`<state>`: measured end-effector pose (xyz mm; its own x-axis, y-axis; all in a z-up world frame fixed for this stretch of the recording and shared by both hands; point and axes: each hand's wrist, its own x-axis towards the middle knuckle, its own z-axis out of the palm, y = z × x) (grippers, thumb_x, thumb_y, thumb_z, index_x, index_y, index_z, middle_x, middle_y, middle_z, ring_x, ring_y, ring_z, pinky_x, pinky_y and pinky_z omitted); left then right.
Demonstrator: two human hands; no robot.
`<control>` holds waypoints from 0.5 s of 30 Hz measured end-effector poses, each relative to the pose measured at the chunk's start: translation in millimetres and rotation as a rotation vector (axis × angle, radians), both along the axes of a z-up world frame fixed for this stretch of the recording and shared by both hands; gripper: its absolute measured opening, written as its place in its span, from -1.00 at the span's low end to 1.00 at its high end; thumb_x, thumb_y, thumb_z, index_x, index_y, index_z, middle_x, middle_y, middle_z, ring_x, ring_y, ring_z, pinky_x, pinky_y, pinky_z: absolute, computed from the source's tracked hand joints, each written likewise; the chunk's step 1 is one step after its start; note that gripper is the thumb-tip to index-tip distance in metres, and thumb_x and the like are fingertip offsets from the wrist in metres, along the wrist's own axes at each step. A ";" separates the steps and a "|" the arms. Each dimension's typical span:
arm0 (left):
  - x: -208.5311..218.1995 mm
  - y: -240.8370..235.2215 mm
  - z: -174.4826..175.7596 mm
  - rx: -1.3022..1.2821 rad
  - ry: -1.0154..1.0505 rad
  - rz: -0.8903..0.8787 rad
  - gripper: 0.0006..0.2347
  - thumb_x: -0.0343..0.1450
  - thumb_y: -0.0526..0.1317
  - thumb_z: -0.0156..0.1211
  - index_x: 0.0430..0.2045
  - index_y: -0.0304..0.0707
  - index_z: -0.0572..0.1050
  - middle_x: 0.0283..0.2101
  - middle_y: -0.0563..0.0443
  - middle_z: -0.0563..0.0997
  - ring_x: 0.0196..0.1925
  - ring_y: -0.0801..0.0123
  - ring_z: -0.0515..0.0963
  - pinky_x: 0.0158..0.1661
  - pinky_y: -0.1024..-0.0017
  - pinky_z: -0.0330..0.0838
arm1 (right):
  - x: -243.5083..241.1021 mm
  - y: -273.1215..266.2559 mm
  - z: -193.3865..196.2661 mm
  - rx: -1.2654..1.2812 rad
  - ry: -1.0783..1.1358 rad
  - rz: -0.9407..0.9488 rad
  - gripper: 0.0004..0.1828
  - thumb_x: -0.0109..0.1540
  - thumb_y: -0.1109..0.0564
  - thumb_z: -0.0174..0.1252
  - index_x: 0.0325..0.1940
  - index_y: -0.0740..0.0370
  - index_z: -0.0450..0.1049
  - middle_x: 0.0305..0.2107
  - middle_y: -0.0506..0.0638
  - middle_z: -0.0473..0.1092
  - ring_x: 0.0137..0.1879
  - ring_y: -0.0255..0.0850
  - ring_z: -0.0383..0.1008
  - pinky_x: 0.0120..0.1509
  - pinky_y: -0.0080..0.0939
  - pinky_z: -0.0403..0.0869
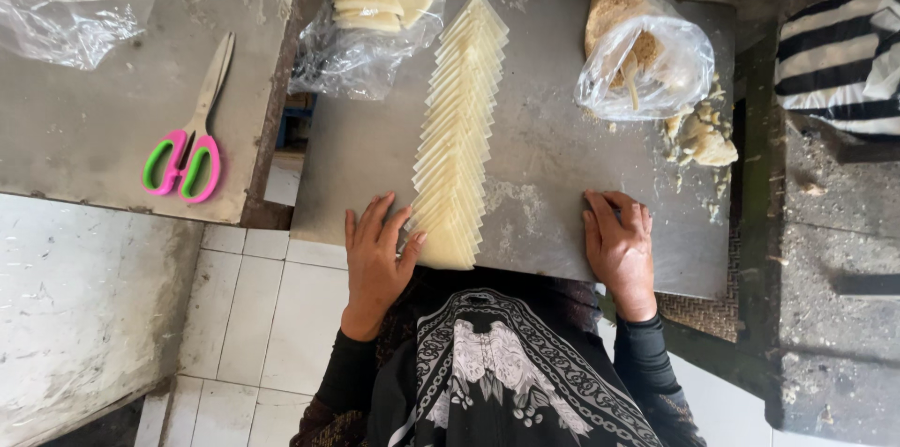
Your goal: The person arranges several stacks of square dough wrappers on a metal work surface. They then take one wrapper, add a small amount of filling using a spoon, and fold the wrapper into a triangular shape by hand.
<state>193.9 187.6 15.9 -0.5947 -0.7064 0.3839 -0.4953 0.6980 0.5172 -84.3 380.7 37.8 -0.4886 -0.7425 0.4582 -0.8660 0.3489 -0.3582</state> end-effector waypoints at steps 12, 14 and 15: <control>1.1 17.6 -2.0 0.014 0.036 0.039 -0.62 0.44 -0.09 0.29 0.04 -0.34 0.46 0.31 -0.35 0.38 0.40 -0.18 0.32 0.35 -0.36 -0.02 | -0.7 2.5 -8.2 -0.029 -0.006 -0.026 -0.69 0.31 0.20 0.22 0.14 0.23 0.57 -0.02 0.12 0.42 0.06 0.05 0.43 0.24 0.02 0.41; -0.3 17.1 -2.3 0.031 0.036 0.056 -0.66 0.42 -0.11 0.31 -0.01 -0.30 0.48 0.30 -0.33 0.40 0.39 -0.17 0.33 0.35 -0.36 -0.01 | -0.9 2.7 -8.1 -0.038 -0.004 -0.023 -0.69 0.30 0.20 0.22 0.14 0.22 0.57 -0.02 0.12 0.42 0.07 0.05 0.43 0.24 0.02 0.42; -1.4 16.3 -2.3 0.034 0.037 0.058 -0.67 0.42 -0.11 0.32 -0.03 -0.29 0.48 0.29 -0.32 0.40 0.39 -0.16 0.33 0.35 -0.36 -0.02 | -1.2 2.4 -8.0 -0.043 -0.003 -0.019 -0.69 0.30 0.20 0.22 0.14 0.22 0.57 -0.02 0.12 0.42 0.08 0.05 0.43 0.24 0.02 0.42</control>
